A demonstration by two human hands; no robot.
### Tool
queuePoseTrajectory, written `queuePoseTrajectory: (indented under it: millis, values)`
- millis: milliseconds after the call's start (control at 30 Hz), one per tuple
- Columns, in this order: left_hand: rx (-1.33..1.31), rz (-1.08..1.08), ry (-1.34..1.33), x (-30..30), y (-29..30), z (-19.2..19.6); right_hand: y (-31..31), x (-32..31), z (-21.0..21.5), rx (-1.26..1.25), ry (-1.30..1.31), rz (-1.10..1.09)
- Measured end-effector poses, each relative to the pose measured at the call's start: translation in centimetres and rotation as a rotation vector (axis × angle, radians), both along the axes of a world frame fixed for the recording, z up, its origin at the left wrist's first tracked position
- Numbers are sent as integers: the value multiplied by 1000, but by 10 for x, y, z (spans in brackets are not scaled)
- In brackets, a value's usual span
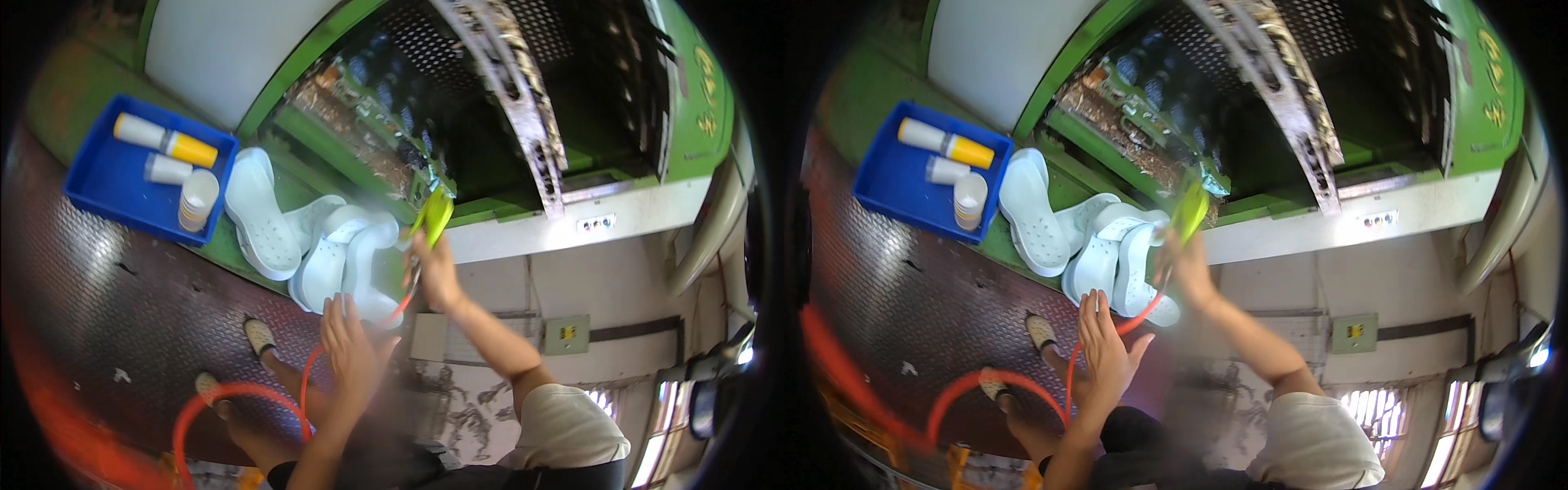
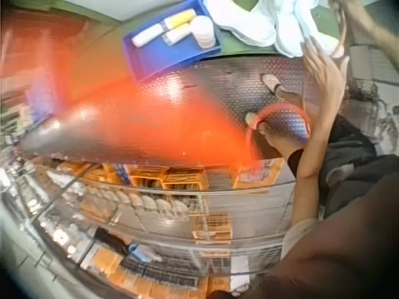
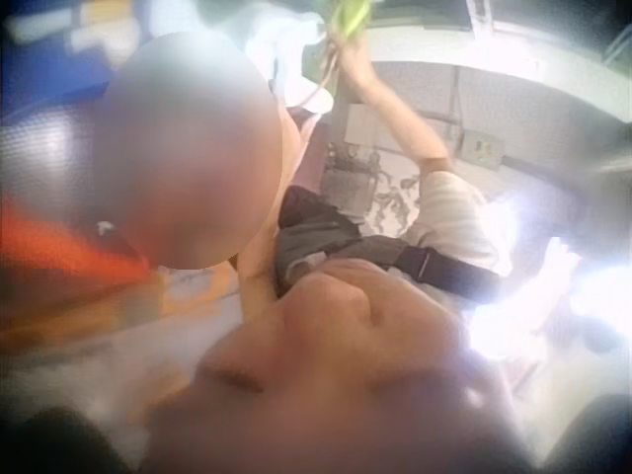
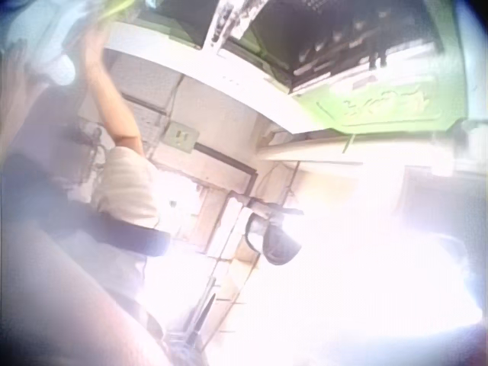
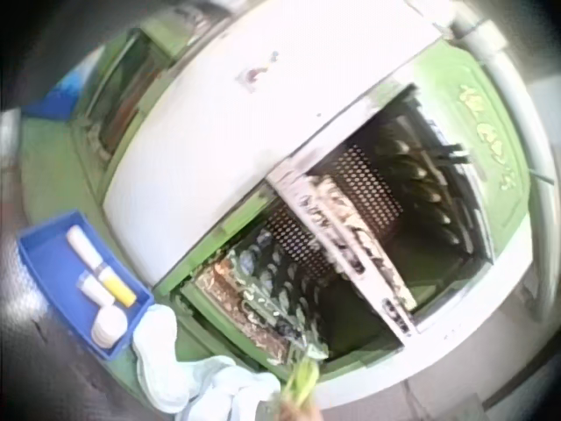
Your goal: The person places small cylindrical inserts into the slots of a green machine, then uses a green air gun to blow into the machine. They remove light-blue slipper soles from the machine and stack them on a blue tray.
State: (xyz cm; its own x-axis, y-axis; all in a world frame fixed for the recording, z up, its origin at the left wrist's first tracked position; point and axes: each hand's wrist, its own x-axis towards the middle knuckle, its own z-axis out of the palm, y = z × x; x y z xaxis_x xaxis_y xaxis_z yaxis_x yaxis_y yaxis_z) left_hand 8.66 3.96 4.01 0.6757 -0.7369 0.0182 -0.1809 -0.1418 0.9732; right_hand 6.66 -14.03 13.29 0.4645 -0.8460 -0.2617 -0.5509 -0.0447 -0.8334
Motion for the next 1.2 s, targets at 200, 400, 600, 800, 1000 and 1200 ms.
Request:
queuePoseTrajectory:
  millis: [200, 400, 600, 800, 1000, 1200]
  values:
    - [152, -375, 397, -25, 80, 60, 88, -90, 77, -116, 404, 376]
    - [619, -311, 208, -7, 163, 43, -104, -220, 190, -960, 54, -389]
    - [691, -116, 205, 1, 214, 28, -341, -328, 249, -1395, 158, -845]
    - [819, 166, 20, -33, 231, 30, -450, -348, 266, -1360, 306, -919]
    - [795, 411, 234, -50, 205, 52, -454, -312, 269, -1257, -240, -1188]
    - [703, 670, 417, -17, 198, 64, -451, -311, 279, -1317, -90, -1284]
